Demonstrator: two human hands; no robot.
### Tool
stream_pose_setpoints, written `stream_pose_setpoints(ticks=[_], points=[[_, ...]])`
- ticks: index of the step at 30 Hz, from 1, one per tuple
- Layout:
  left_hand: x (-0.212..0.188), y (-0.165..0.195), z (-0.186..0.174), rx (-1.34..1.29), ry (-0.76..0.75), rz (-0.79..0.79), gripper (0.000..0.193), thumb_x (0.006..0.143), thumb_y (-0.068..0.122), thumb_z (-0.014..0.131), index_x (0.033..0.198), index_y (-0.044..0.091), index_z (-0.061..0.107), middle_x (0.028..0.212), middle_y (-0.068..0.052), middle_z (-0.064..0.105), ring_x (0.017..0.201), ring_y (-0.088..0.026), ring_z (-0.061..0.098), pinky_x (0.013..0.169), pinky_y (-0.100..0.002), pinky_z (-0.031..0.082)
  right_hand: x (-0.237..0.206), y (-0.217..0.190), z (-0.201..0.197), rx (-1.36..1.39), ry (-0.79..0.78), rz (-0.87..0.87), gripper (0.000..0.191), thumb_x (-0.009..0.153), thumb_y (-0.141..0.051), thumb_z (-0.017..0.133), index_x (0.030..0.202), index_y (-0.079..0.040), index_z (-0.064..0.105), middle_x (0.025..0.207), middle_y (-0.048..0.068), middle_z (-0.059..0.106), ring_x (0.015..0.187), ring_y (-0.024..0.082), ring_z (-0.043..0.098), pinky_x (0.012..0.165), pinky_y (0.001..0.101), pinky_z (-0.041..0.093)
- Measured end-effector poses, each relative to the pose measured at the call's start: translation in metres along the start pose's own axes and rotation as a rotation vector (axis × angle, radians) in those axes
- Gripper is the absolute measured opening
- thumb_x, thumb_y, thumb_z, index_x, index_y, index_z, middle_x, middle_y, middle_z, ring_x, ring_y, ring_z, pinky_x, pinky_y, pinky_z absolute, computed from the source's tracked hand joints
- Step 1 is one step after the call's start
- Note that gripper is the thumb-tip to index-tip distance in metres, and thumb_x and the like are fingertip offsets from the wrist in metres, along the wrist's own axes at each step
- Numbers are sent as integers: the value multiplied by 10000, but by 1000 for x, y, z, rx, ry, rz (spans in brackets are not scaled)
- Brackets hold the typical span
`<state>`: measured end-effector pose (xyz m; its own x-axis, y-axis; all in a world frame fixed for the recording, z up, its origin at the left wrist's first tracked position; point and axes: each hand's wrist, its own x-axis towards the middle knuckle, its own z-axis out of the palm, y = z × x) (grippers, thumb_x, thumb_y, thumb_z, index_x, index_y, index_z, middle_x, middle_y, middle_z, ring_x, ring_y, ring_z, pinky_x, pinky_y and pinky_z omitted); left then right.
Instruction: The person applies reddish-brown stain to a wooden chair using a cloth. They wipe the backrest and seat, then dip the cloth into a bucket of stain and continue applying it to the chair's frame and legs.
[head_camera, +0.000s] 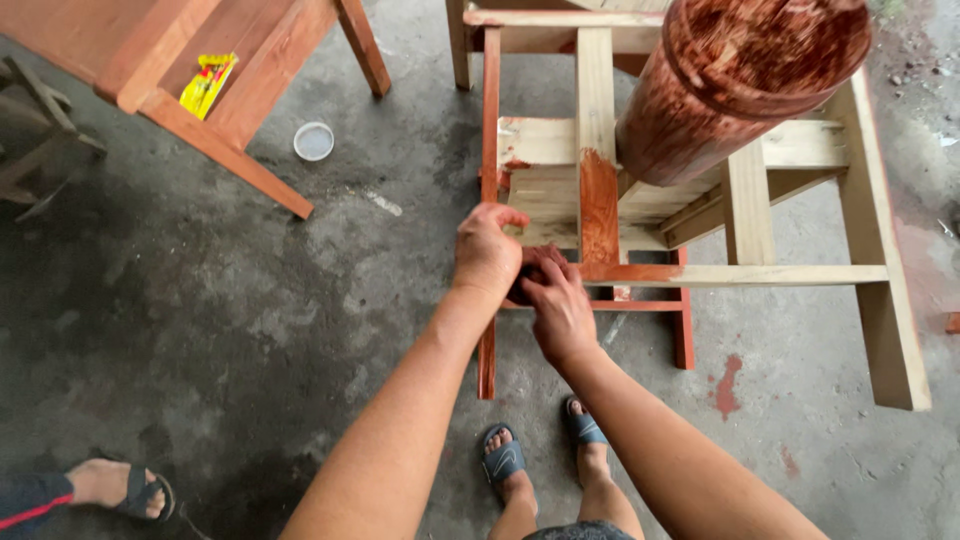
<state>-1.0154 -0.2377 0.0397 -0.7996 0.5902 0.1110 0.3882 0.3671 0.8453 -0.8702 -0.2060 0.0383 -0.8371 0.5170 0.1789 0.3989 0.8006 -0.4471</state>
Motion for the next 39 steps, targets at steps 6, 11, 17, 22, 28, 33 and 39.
stream_pose_setpoints(ticks=[6,11,17,22,28,33,39], points=[[-7,22,28,-29,-122,-17,315,745,-93,526,861,68,770,1070,-121,733,1065,-331,685,955,-371,540,-32,59,-8,-92,-133,253,384,781,48,625,1045,-198,756,1362,7,605,1139,376,542,1009,413,489],[-8,38,41,13,-179,11,340,739,-85,533,882,90,787,1137,-122,721,1114,-351,652,1011,-383,506,-54,124,-25,-113,147,208,417,660,76,649,978,-155,789,1439,49,593,1224,386,533,1036,404,477],[-7,47,60,56,-227,12,317,757,-60,547,886,105,785,1158,-112,719,1131,-344,641,1001,-387,498,-66,183,-66,-125,195,496,395,757,59,683,1086,-132,789,1376,76,606,1218,398,513,1052,426,454],[-12,60,91,26,-219,-3,305,749,-59,550,848,104,789,1115,-119,712,1131,-340,642,1021,-378,503,-50,157,-56,-187,285,203,432,703,85,632,1023,-161,784,1362,43,597,1377,383,496,1110,479,426],[-15,83,135,44,-208,-47,320,757,-62,541,869,113,786,1103,-108,723,1128,-338,648,1000,-385,514,-50,162,-73,-104,-69,268,520,749,62,621,1136,-261,751,1356,66,541,1210,405,510,1017,477,468],[-17,120,175,63,-229,-55,311,748,-72,566,892,105,778,1169,-91,711,1164,-325,634,1015,-377,508,-70,218,-107,-77,-66,300,571,711,91,610,1110,-287,762,1460,33,506,1082,389,531,968,472,486],[-15,159,215,70,-263,-102,332,741,-92,586,919,109,780,1232,-69,682,1219,-300,607,1058,-361,482,-93,300,-132,-156,-4,305,398,725,50,642,968,-239,769,1567,-9,476,1141,366,538,998,423,505]])
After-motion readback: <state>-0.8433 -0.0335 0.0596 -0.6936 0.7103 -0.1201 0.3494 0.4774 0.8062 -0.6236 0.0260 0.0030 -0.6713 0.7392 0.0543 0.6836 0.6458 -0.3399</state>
